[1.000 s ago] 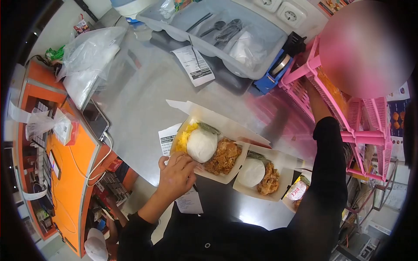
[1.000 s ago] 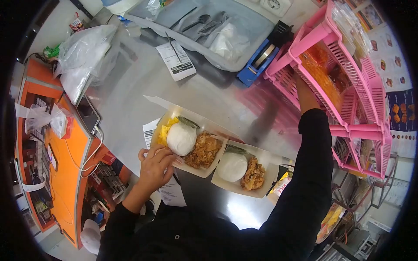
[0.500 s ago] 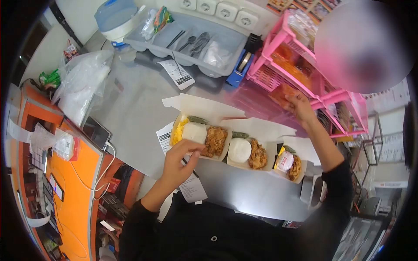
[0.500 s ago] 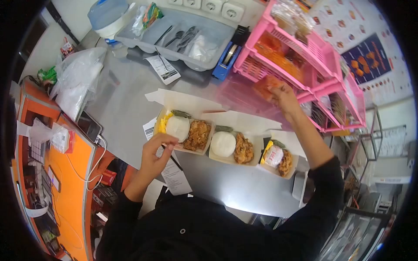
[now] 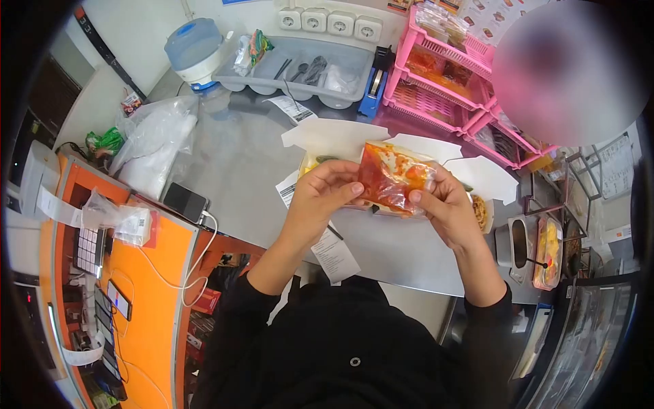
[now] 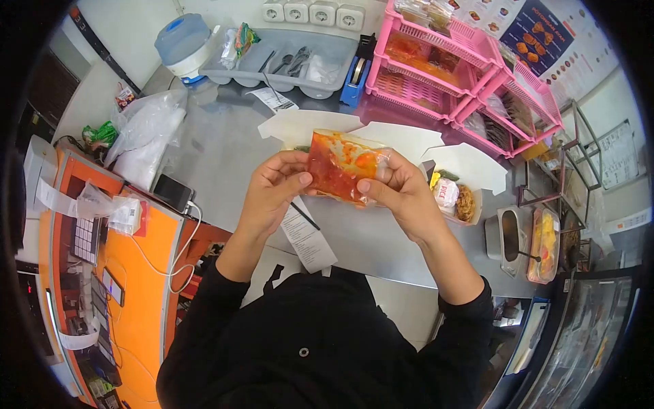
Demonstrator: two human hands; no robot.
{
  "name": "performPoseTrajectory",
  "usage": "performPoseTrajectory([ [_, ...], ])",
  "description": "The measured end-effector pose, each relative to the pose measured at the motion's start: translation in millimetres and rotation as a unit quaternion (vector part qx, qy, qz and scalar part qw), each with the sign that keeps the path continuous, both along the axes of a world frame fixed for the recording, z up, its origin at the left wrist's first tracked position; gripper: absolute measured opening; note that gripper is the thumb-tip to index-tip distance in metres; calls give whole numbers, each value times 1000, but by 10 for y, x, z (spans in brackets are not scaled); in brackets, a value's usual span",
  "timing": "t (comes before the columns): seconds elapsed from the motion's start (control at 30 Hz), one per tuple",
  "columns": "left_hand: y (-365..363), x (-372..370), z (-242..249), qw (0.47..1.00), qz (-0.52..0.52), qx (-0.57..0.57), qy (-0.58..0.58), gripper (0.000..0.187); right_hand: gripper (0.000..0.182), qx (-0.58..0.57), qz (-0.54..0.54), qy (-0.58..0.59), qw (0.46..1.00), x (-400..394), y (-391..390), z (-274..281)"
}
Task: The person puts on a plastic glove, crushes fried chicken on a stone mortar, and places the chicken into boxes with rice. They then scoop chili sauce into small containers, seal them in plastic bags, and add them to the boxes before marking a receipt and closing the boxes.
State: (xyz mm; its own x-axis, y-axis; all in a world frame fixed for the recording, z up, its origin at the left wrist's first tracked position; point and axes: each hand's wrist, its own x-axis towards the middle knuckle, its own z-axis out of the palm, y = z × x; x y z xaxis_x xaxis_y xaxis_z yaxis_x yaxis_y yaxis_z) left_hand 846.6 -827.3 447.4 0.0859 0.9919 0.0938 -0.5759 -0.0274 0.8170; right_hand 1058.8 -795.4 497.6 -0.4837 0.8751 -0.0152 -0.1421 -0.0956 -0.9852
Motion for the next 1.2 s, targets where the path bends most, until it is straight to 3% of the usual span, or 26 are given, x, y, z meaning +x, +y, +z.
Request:
performPoseTrajectory([
  [0.1,-84,-90,29,1000,18,19,12,25,39,-39,19,3,999,-50,-57,22],
  [0.2,-168,-148,16,997,54,24,46,26,27,-46,23,21,998,-120,-99,58],
  [0.27,-197,-186,-67,990,100,25,93,25,19,181,-25,-146,972,-167,-143,107],
  [0.33,-210,-258,-103,995,-68,5,-74,28,16,429,-44,-254,866,-217,-139,119],
  [0.4,-268,-264,-100,985,-125,-12,-119,31,14,668,-32,-292,684,-264,-100,33],
  [0.43,-313,-221,-61,992,-98,-17,-82,33,20,684,-25,-310,660,-249,-119,-47],
  [0.53,-361,-193,-46,998,-44,-16,-40,37,27,610,-131,-259,737,-251,-189,-151],
  [0.6,-380,-183,-50,999,-19,-11,-34,38,29,393,-133,-124,901,-242,-221,-191],
  [0.67,-396,-156,-46,1000,1,-5,-25,36,28,139,-100,20,985,-290,-287,-94],
  [0.9,-475,-116,14,1000,1,5,-2,37,32,87,-84,22,992,-343,-326,-78],
  [1.2,-527,-84,37,999,14,36,29,38,32,116,-76,7,990,-310,-331,-44],
])
